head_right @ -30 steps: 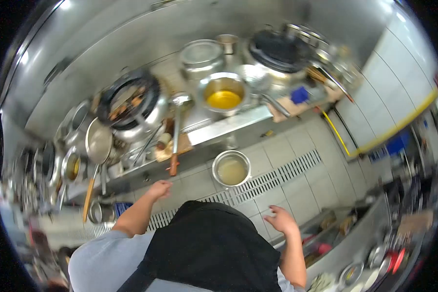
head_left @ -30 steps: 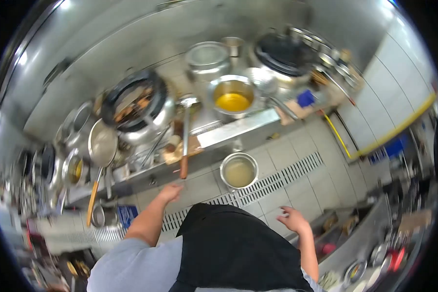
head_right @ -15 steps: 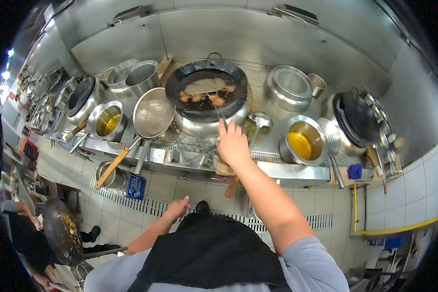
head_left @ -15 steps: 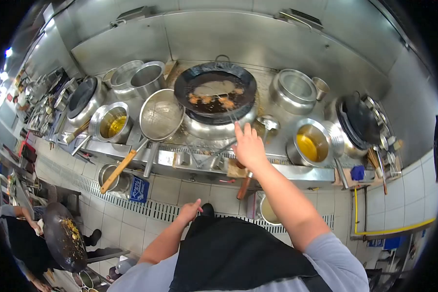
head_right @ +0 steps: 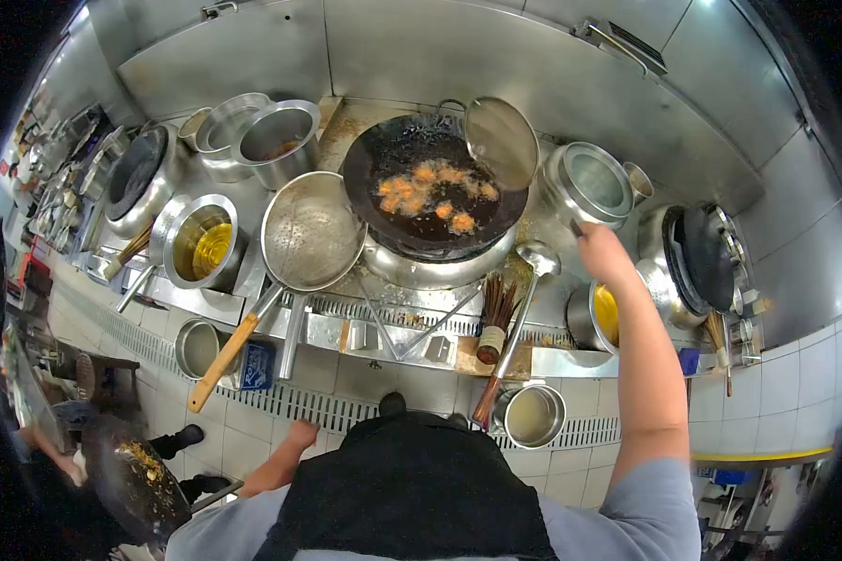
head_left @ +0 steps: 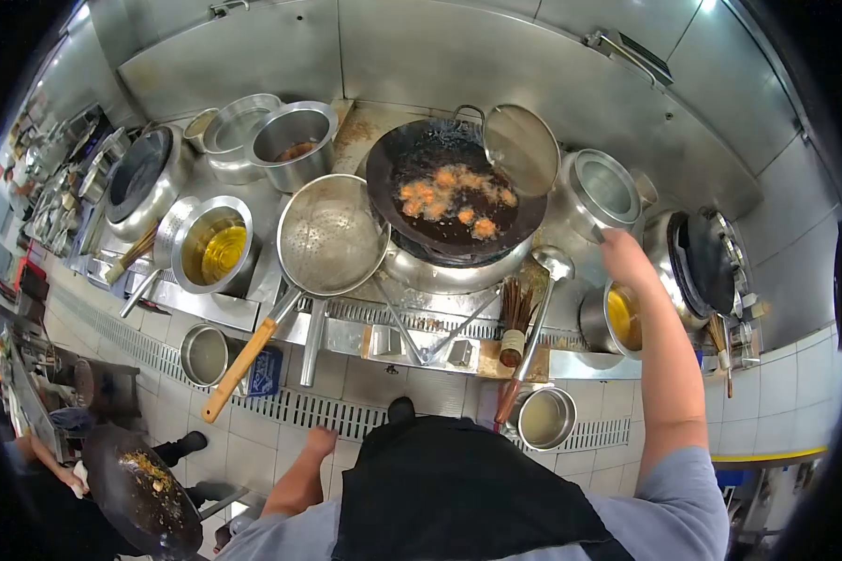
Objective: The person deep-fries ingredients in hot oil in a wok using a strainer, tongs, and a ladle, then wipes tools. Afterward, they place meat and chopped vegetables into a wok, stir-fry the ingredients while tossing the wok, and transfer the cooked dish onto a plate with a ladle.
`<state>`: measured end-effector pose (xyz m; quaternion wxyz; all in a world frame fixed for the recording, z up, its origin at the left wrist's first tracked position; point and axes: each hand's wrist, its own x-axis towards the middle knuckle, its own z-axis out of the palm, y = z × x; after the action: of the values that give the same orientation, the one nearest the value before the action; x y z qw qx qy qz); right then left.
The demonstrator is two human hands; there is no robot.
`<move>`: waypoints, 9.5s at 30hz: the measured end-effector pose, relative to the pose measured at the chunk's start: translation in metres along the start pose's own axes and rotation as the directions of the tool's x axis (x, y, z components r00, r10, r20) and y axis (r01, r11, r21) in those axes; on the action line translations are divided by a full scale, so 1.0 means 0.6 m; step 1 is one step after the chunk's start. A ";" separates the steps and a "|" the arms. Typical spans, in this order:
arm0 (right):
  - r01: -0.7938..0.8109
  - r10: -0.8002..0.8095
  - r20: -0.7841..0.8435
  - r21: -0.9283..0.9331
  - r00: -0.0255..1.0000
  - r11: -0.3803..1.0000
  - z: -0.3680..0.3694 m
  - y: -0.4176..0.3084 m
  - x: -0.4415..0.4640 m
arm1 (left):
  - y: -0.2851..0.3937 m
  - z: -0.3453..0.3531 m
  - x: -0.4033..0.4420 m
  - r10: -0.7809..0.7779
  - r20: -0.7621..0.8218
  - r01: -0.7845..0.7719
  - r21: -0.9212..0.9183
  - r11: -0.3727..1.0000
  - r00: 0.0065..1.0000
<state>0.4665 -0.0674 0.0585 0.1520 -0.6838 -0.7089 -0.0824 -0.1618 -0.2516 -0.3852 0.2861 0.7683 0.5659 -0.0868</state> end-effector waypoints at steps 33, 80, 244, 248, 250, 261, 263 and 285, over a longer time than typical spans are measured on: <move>-0.751 -0.047 0.753 0.658 0.656 0.060 0.110 -0.127 -0.096 | 0.009 -0.026 -0.099 -0.085 0.340 0.069 0.058 0.996 0.937; -0.675 0.106 0.786 0.584 0.609 -0.451 0.142 -0.205 -0.002 | 0.040 0.005 0.015 -0.215 0.277 0.325 -0.455 0.829 0.937; 0.468 -0.894 0.272 0.776 0.357 0.423 0.021 -0.340 -0.372 | 0.558 0.235 -0.904 -0.623 0.599 -0.822 -0.553 0.132 -0.503; 0.605 -0.867 0.275 0.629 0.416 0.489 -0.054 -0.320 -0.324 | 0.541 0.231 -0.871 -0.512 0.464 -0.564 -0.824 0.051 -0.724; 0.731 -0.917 -0.038 0.617 0.397 0.291 -0.053 -0.276 -0.299 | 0.566 0.193 -0.820 -0.624 0.287 -0.446 -0.888 0.111 -0.727; 0.916 -0.922 0.072 0.104 0.380 0.386 -0.139 -0.246 -0.241 | 0.631 -0.214 -0.369 -0.848 -0.529 -0.103 -0.845 0.525 0.016; 0.887 -0.884 0.097 0.020 0.458 0.462 -0.135 -0.233 -0.202 | 0.615 -0.266 -0.303 -0.762 -0.640 0.051 -0.761 0.646 0.095; -0.028 0.122 0.221 -0.389 0.968 0.921 -0.071 -0.209 0.196 | 0.353 -0.600 0.096 -0.501 -0.459 -0.395 -0.888 0.235 0.734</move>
<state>0.3439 0.0233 0.1483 -0.0683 -0.7320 -0.6653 -0.1296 -0.0158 -0.0521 -0.0438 0.4652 0.3689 0.5809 0.5569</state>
